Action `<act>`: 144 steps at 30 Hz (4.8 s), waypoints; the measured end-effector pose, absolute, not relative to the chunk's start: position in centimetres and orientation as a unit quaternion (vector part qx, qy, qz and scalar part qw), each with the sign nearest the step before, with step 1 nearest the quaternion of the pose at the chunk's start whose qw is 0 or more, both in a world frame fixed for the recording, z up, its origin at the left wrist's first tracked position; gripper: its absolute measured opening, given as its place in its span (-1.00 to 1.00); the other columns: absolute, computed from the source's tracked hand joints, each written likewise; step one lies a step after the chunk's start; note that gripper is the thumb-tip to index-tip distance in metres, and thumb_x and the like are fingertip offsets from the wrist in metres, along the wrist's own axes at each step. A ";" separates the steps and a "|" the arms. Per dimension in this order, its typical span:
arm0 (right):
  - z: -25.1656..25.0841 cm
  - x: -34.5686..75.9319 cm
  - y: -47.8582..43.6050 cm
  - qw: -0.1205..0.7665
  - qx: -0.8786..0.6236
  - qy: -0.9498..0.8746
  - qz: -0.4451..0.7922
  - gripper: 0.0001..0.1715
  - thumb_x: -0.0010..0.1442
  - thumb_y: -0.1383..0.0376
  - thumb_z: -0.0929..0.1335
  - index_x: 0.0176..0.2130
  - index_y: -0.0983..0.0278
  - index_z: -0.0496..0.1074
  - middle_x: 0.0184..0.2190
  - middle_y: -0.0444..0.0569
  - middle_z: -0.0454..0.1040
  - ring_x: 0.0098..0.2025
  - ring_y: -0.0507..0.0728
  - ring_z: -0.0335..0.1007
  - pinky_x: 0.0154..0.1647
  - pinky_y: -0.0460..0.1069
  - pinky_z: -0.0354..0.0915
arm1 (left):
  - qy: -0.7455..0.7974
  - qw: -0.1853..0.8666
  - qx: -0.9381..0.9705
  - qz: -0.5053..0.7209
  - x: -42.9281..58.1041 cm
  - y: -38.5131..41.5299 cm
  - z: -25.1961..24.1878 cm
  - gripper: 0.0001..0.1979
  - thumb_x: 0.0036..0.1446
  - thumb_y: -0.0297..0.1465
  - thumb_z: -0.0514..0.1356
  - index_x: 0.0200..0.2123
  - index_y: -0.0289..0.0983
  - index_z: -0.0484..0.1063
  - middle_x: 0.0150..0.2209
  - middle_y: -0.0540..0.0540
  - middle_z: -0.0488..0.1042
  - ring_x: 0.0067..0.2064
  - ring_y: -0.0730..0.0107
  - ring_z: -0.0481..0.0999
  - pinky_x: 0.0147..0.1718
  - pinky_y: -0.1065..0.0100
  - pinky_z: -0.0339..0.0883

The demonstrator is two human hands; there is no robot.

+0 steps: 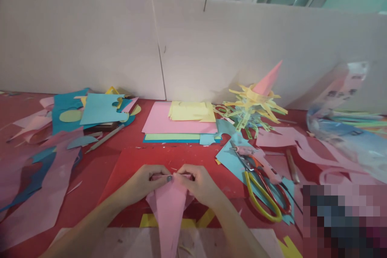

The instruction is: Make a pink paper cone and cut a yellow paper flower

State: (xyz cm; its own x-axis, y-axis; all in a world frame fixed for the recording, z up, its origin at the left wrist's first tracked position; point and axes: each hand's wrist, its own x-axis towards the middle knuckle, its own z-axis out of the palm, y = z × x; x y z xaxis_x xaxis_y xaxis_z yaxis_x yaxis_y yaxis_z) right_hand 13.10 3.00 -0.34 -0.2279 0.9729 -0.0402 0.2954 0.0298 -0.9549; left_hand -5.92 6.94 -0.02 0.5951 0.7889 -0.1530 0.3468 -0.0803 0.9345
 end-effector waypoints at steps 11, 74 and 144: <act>-0.8 13.1 3.1 0.353 -0.513 -0.613 0.487 -0.65 0.15 0.09 0.26 -0.46 0.31 0.38 -0.55 -0.17 0.26 -0.49 -0.03 0.12 -0.48 -0.15 0.06 | 0.411 0.561 0.688 0.207 -5.8 6.7 0.0 -0.73 0.07 -0.23 0.08 -0.43 -0.31 0.43 -0.45 -0.04 0.44 -0.41 0.42 0.37 -0.45 0.48 0.18; -1.6 13.1 3.6 0.395 -0.556 -0.574 0.453 -0.59 0.07 0.08 0.32 -0.60 0.33 0.24 -0.62 -0.20 0.07 -0.54 -0.06 -0.03 -0.55 -0.14 -0.06 | 0.448 0.560 0.652 0.246 -5.8 7.4 -0.4 -0.70 -0.01 -0.19 0.16 -0.42 -0.35 0.46 -0.52 -0.01 0.38 -0.50 0.50 0.26 -0.51 0.48 0.08; -1.4 13.7 3.9 0.492 -0.552 -0.462 0.490 -0.51 0.09 -0.05 0.27 -0.52 0.30 0.41 -0.57 -0.11 0.40 -0.45 0.08 0.32 -0.38 -0.08 0.22 | 0.441 0.569 0.598 0.351 -6.3 8.0 -1.1 -0.65 0.00 -0.32 0.15 -0.11 -0.25 0.44 -0.05 -0.12 0.46 -0.04 0.24 0.43 -0.08 0.32 0.31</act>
State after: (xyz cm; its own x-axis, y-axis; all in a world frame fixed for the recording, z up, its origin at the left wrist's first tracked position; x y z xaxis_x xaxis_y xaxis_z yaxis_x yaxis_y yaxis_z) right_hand 13.74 3.85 -1.35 0.0938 0.9918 -0.0872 0.0278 -0.0902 -0.9955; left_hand -6.33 8.03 -1.13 0.3639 0.9278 -0.0821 0.1279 0.0375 0.9911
